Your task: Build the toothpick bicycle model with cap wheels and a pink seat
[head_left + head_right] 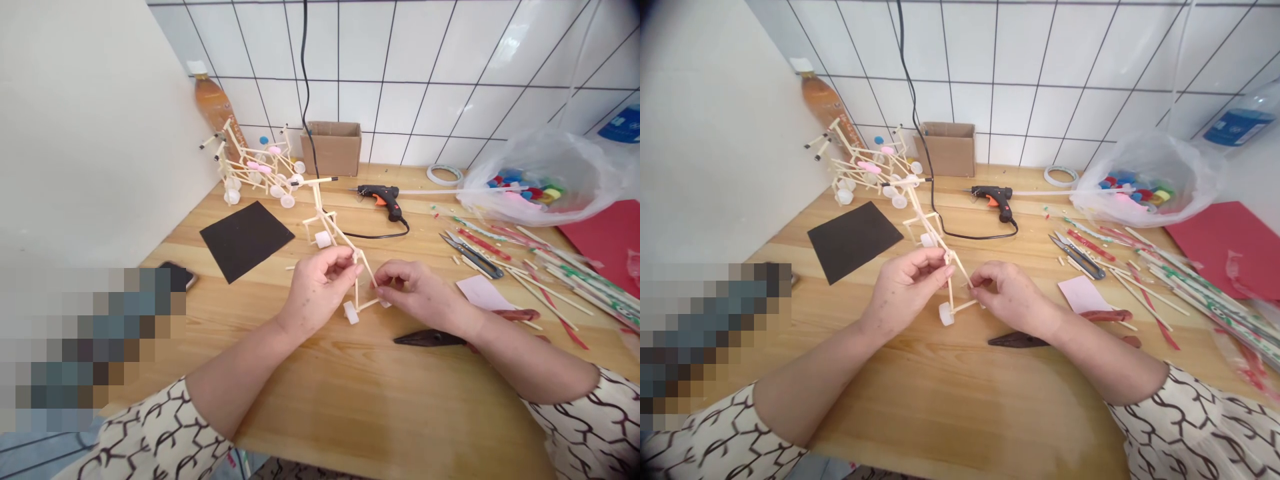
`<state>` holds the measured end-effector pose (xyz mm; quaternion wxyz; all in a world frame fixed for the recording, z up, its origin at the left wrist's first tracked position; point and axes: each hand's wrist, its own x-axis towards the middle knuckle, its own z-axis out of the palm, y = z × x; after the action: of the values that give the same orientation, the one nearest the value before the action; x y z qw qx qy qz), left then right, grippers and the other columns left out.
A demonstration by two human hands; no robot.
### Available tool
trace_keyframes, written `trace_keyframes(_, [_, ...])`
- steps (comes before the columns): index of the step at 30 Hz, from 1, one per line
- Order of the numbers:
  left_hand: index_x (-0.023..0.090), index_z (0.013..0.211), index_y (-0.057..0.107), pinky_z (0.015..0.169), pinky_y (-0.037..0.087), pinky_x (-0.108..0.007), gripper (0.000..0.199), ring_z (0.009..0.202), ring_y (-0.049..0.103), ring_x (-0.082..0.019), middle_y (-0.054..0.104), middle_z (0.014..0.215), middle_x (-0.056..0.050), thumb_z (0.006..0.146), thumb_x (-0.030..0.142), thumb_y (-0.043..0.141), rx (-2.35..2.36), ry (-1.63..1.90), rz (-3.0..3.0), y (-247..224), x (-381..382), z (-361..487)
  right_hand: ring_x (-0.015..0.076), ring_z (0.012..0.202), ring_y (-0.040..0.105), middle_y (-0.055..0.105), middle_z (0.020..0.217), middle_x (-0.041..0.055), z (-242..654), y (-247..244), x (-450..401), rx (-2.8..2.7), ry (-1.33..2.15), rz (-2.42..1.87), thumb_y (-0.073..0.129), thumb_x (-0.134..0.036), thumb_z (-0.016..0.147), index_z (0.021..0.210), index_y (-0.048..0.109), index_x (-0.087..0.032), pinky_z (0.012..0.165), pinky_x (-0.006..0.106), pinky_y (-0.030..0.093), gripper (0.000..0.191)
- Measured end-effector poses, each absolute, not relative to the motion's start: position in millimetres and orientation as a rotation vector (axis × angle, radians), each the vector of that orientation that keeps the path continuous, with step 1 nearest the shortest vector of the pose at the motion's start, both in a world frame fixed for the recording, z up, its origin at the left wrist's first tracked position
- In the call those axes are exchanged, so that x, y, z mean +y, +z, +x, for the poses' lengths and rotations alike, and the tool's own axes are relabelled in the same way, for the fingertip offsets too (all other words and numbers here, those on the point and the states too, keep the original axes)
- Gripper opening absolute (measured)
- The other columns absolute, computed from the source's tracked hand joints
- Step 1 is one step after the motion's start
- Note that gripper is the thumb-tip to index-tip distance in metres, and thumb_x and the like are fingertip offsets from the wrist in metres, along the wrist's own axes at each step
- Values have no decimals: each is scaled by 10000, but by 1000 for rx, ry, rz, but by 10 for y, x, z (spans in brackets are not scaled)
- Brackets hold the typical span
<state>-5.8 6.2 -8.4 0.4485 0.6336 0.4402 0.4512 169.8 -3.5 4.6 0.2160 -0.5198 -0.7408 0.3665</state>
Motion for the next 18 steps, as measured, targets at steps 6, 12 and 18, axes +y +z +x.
trace_keyframes(6, [144, 827, 608, 640, 522, -249, 115, 668, 565, -118, 610, 747, -24, 741, 220, 612, 1082, 1116, 1573, -91, 63, -63, 114, 579, 514, 566, 631, -11, 1678, 55, -21, -2026, 1024, -1471, 532, -165, 711, 662, 583, -180, 568, 237, 399, 72])
trace_keyframes(12, [147, 845, 610, 648, 520, -254, 128, 676, 569, -123, 617, 760, -30, 747, 230, 608, 1087, 1115, 1606, -106, 66, -77, 118, 581, 524, 576, 630, -8, 1677, 38, -17, -1997, 1034, -1469, 537, -182, 702, 658, 590, -175, 574, 243, 409, 70])
trace_keyframes(18, [144, 829, 606, 664, 518, -265, 121, 686, 573, -127, 612, 758, -31, 744, 230, 609, 1079, 1114, 1592, -106, 65, -81, 115, 570, 528, 581, 613, -13, 1671, 48, -13, -2023, 994, -1482, 539, -170, 698, 657, 596, -182, 559, 234, 406, 72])
